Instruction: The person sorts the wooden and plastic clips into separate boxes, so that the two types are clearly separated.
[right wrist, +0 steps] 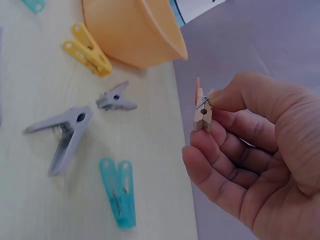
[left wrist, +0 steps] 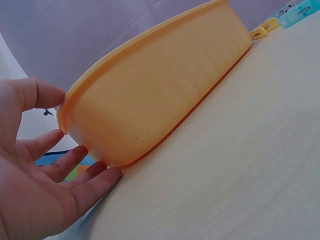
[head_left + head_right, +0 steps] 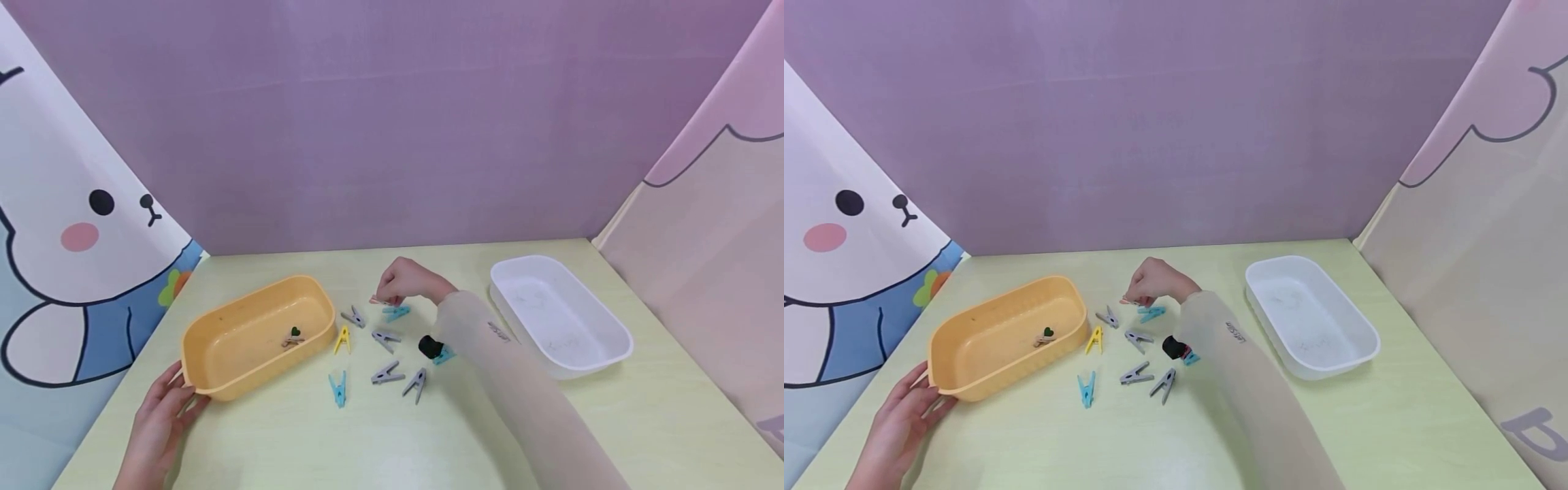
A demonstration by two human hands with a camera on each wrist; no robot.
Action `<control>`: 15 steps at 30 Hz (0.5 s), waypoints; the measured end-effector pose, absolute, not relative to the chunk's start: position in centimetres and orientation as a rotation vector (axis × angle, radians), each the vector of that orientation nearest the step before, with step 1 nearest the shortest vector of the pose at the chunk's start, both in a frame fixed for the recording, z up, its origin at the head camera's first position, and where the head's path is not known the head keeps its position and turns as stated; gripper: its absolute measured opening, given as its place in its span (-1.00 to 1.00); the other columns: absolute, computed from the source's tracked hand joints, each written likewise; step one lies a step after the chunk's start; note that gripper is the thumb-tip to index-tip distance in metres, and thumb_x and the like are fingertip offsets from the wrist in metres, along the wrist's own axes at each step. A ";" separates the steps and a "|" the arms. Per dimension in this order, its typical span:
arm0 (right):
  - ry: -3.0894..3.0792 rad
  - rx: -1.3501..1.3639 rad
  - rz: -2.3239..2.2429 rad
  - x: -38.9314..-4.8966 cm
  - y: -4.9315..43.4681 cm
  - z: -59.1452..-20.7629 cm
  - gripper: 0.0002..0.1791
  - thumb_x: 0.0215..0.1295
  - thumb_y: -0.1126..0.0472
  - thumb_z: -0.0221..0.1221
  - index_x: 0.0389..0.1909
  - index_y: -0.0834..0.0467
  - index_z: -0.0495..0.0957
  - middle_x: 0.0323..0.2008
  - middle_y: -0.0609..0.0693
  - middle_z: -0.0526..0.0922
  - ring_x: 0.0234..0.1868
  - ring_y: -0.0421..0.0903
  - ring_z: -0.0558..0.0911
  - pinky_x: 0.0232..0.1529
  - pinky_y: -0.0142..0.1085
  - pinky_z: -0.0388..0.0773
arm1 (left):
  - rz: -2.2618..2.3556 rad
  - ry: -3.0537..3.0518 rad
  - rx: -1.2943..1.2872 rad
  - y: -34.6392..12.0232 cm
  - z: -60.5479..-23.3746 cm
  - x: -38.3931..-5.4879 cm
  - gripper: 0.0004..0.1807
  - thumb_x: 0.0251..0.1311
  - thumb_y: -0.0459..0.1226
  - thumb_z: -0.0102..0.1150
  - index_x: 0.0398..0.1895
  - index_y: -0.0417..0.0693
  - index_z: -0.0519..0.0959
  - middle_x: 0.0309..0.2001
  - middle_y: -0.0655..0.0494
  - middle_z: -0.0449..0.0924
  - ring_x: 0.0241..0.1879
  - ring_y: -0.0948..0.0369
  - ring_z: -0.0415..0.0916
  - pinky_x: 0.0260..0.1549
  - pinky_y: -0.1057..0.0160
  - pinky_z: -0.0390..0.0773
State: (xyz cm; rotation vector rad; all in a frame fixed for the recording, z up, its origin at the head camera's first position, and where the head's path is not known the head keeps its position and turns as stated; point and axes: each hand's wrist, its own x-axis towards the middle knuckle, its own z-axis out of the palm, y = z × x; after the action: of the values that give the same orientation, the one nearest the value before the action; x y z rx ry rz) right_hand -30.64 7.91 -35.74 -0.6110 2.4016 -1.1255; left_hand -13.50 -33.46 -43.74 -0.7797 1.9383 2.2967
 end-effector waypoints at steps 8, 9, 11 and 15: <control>2.384 -0.638 -1.179 -30.9 5.3 -34.7 -0.82 0.26 0.32 0.20 -0.42 0.31 0.72 -0.59 0.04 0.63 -0.50 -0.07 0.64 -0.22 -0.11 0.73 | 2.274 1.931 -0.795 -33.4 -43.8 -13.7 -0.27 0.52 -0.27 -0.13 0.61 0.31 -0.15 0.55 0.15 -0.10 -0.12 0.58 0.47 -0.08 0.43 0.61; 2.388 -0.636 -1.181 -30.9 5.0 -34.6 -0.83 0.26 0.31 0.20 -0.41 0.30 0.73 -0.59 0.04 0.64 -0.50 -0.08 0.64 -0.23 -0.14 0.73 | 2.274 1.932 -0.788 -33.4 -43.8 -13.7 -0.27 0.52 -0.27 -0.13 0.61 0.29 -0.16 0.55 0.14 -0.11 -0.12 0.58 0.47 -0.08 0.43 0.61; 2.386 -0.628 -1.195 -31.0 4.3 -34.5 -0.83 0.27 0.31 0.21 -0.38 0.30 0.74 -0.58 0.03 0.65 -0.51 -0.10 0.63 -0.25 -0.14 0.73 | 2.268 1.933 -0.789 -33.3 -43.8 -13.8 -0.27 0.52 -0.26 -0.13 0.61 0.30 -0.16 0.54 0.14 -0.09 -0.13 0.58 0.47 -0.08 0.43 0.62; 2.365 -0.600 -1.223 -31.0 2.9 -34.2 -0.82 0.28 0.30 0.22 -0.32 0.33 0.74 -0.56 0.04 0.66 -0.52 -0.11 0.61 -0.20 -0.08 0.73 | 2.261 1.932 -0.799 -33.2 -43.8 -13.9 -0.27 0.52 -0.26 -0.13 0.61 0.29 -0.16 0.52 0.15 -0.07 -0.14 0.58 0.48 -0.09 0.43 0.62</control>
State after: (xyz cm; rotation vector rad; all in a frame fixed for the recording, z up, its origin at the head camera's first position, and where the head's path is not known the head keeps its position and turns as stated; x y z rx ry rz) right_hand -30.96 2.88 -34.19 -0.6004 2.3653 -1.2234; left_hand -13.91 -33.24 -43.82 -0.7992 1.9317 2.2613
